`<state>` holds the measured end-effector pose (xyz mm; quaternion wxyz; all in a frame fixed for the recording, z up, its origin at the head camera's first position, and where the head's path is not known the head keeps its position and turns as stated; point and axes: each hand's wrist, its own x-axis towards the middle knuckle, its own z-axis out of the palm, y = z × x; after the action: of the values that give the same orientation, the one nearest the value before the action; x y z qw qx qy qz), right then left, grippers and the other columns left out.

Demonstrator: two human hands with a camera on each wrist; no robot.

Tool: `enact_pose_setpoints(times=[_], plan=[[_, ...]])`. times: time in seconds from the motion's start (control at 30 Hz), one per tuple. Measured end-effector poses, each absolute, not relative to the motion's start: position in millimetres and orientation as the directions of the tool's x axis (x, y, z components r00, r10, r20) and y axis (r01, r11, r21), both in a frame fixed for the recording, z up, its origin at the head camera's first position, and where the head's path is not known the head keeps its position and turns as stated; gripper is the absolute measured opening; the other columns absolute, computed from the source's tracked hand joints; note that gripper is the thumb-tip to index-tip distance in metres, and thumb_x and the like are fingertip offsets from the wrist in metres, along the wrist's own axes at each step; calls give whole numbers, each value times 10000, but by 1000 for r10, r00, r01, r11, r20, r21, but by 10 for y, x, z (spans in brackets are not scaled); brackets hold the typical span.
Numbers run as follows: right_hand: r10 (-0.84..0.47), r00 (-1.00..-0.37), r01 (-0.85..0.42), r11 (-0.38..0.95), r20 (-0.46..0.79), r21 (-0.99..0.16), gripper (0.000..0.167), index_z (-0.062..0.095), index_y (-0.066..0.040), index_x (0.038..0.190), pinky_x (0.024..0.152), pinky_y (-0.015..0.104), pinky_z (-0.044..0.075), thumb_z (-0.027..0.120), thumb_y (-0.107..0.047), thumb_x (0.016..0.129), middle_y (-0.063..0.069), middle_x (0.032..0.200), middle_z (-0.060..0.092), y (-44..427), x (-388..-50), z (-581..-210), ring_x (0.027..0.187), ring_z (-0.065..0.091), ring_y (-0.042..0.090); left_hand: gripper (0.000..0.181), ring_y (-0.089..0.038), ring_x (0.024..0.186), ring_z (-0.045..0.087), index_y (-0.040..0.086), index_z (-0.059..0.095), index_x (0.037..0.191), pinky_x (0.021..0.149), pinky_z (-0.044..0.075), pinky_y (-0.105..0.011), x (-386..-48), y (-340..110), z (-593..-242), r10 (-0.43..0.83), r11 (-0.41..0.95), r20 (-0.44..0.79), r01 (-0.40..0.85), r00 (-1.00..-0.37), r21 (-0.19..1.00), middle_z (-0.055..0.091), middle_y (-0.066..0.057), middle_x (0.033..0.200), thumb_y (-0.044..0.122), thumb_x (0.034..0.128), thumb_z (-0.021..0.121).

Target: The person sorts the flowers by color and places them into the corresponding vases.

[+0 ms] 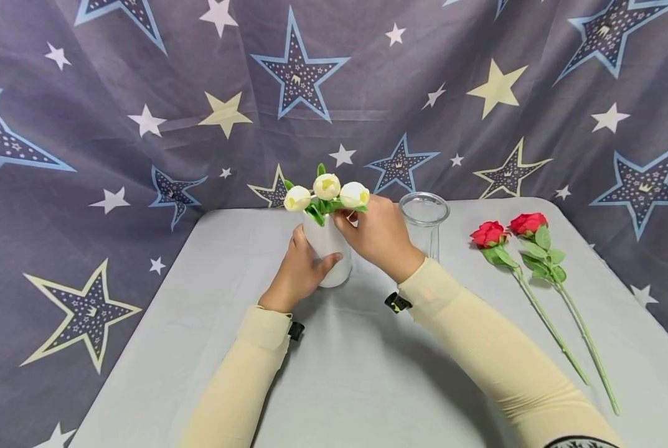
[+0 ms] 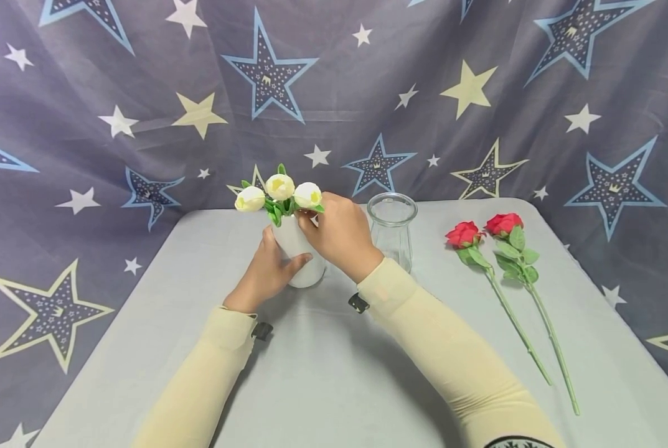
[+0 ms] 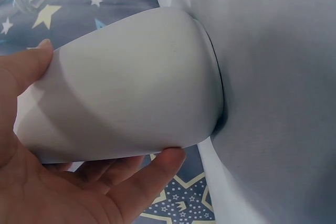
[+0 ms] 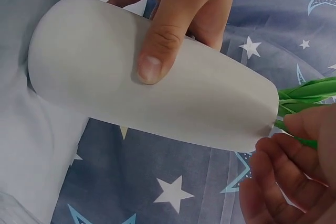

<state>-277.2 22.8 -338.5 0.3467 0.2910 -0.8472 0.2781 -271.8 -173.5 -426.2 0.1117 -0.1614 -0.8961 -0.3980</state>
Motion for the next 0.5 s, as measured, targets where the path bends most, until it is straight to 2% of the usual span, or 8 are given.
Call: enact_pose_setpoints(times=[0.13, 0.27, 0.4, 0.5], plan=[[-307, -595, -688, 673, 743, -273, 108, 728, -108, 933, 596, 366, 558, 718, -215, 943, 61, 816, 748, 242, -2763, -3398, 736, 717, 194, 879, -327, 1298, 496, 8, 222, 1536, 1096, 428, -503, -2721, -1731, -4255, 188, 643, 285, 336, -940, 688, 417, -206, 1432, 355, 944, 772], [-312, -593, -690, 673, 742, -269, 92, 737, -125, 918, 623, 368, 551, 715, -211, 942, 44, 808, 745, 259, -2749, -3415, 745, 715, 191, 834, -330, 1243, 583, -9, 346, 1457, 1034, 483, -500, -2714, -1763, -4238, 147, 716, 141, 203, -979, 668, 528, -218, 1375, 479, 925, 764], [-296, -646, -669, 664, 704, -335, 88, 764, -151, 950, 667, 349, 564, 726, -229, 936, 20, 851, 754, 288, -2737, -3423, 779, 725, 181, 909, -343, 1178, 658, -44, 433, 1412, 963, 526, -496, -2694, -1807, -4213, 103, 813, -12, 77, -995, 577, 621, -269, 1317, 659, 899, 696], [-282, -698, -633, 672, 659, -384, 124, 784, -160, 982, 689, 347, 569, 725, -263, 946, 13, 892, 767, 320, -2728, -3420, 798, 728, 172, 914, -338, 1075, 697, -42, 510, 1369, 889, 544, -496, -2667, -1815, -4171, 85, 874, -63, 45, -994, 483, 673, -257, 1236, 725, 893, 645]])
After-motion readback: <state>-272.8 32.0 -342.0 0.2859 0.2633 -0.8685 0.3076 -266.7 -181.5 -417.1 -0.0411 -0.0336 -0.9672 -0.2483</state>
